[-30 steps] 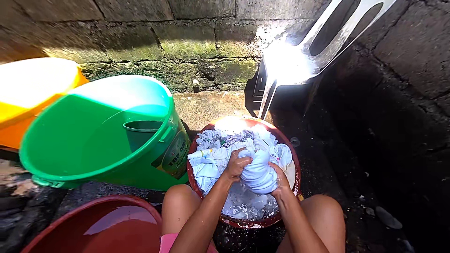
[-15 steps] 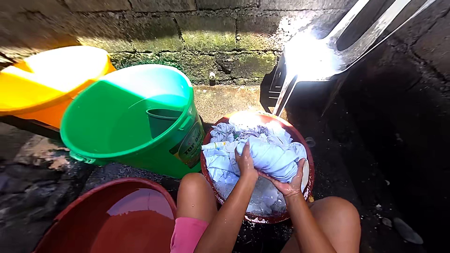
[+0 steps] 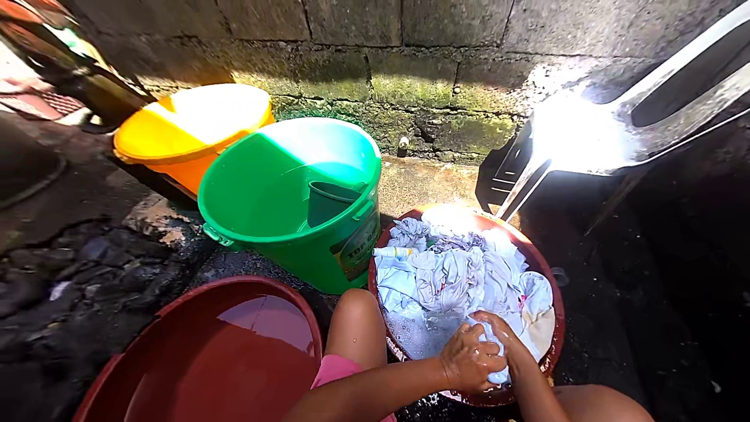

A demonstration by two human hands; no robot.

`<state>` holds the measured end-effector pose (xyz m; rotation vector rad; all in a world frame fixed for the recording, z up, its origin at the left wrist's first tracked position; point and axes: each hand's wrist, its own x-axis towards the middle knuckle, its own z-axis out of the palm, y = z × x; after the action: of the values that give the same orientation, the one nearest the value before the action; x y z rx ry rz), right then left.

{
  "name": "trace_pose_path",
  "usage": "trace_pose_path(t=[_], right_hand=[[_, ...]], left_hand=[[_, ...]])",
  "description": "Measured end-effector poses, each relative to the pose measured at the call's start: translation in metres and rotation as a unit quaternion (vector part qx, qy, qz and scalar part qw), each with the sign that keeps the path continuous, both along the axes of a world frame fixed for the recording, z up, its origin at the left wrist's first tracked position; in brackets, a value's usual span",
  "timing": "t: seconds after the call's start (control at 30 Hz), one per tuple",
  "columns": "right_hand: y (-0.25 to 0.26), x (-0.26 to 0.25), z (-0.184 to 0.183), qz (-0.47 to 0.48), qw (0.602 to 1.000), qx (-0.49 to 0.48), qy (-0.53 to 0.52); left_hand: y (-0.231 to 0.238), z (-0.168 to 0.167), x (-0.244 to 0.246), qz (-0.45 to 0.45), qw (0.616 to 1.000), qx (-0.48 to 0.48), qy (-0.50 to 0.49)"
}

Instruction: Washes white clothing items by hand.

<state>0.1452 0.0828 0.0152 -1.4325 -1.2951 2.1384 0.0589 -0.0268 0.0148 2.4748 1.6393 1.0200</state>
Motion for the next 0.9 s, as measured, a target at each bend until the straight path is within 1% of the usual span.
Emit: trace_pose_path(t=[0.07,0.17,0.23,0.27,0.3,0.33,0.37,0.4,0.43,0.47,0.5,0.53,0.57,0.6,0.63,0.67,0.73,0.77,0.8,0.83,0.87,0.9], right_hand=[[-0.004,-0.005,-0.005,0.052,0.995,0.038,-0.076],[-0.004,-0.008,-0.015,0.142,0.970,0.097,-0.169],[-0.004,-0.009,-0.021,0.156,0.961,0.113,-0.199],[-0.004,-0.009,-0.021,0.137,0.966,0.107,-0.193],[-0.004,-0.007,-0.018,0.100,0.977,0.085,-0.166],[-0.006,-0.006,-0.014,0.039,0.991,0.057,-0.114],[-0.008,-0.006,-0.008,-0.026,0.999,0.004,-0.036],[-0.008,-0.006,0.004,-0.072,0.995,-0.054,0.053],[-0.008,-0.006,0.013,-0.098,0.980,-0.093,0.146],[-0.009,-0.006,0.017,-0.103,0.962,-0.106,0.231],[-0.006,-0.008,0.018,-0.091,0.944,-0.105,0.298],[0.001,-0.008,0.018,-0.071,0.934,-0.106,0.334],[0.008,-0.007,0.016,-0.053,0.935,-0.102,0.336],[0.013,-0.005,0.013,-0.057,0.944,-0.093,0.312],[0.018,-0.004,0.012,-0.074,0.955,-0.082,0.277],[0.020,-0.003,0.011,-0.098,0.963,-0.072,0.240],[0.020,-0.002,0.014,-0.139,0.967,-0.068,0.201],[0.020,-0.002,0.017,-0.150,0.966,-0.068,0.198],[0.018,-0.002,0.019,-0.158,0.965,-0.067,0.198],[0.016,-0.003,0.020,-0.162,0.964,-0.067,0.201],[0.014,-0.003,0.020,-0.164,0.963,-0.068,0.201],[0.013,-0.004,0.020,-0.165,0.964,-0.070,0.197]], left_hand=[[-0.006,-0.019,0.004,0.004,1.000,-0.019,0.025],[-0.011,-0.039,0.009,-0.010,0.998,-0.041,0.051],[-0.010,-0.044,0.008,-0.025,0.996,-0.079,0.036],[-0.007,-0.042,0.004,-0.026,0.993,-0.113,-0.002],[-0.003,-0.036,-0.003,-0.014,0.986,-0.144,-0.079],[0.001,-0.025,-0.013,0.019,0.966,-0.162,-0.201],[0.003,-0.009,-0.026,0.076,0.917,-0.174,-0.352],[0.006,0.014,-0.040,0.155,0.833,-0.179,-0.499],[0.009,0.041,-0.056,0.231,0.726,-0.163,-0.626],[0.010,0.068,-0.073,0.275,0.622,-0.132,-0.721],[0.009,0.097,-0.091,0.287,0.542,-0.094,-0.784],[0.006,0.125,-0.110,0.277,0.493,-0.052,-0.823],[0.000,0.153,-0.130,0.260,0.467,-0.008,-0.845],[-0.006,0.178,-0.152,0.242,0.462,0.038,-0.853],[-0.011,0.199,-0.178,0.228,0.471,0.089,-0.848],[-0.015,0.218,-0.205,0.225,0.488,0.144,-0.831],[-0.021,0.242,-0.261,0.245,0.519,0.244,-0.781],[-0.023,0.248,-0.289,0.272,0.530,0.281,-0.752],[-0.025,0.250,-0.316,0.314,0.531,0.304,-0.726],[-0.027,0.247,-0.341,0.364,0.530,0.305,-0.702],[-0.031,0.240,-0.362,0.423,0.531,0.281,-0.679],[-0.034,0.229,-0.377,0.485,0.532,0.237,-0.652]])
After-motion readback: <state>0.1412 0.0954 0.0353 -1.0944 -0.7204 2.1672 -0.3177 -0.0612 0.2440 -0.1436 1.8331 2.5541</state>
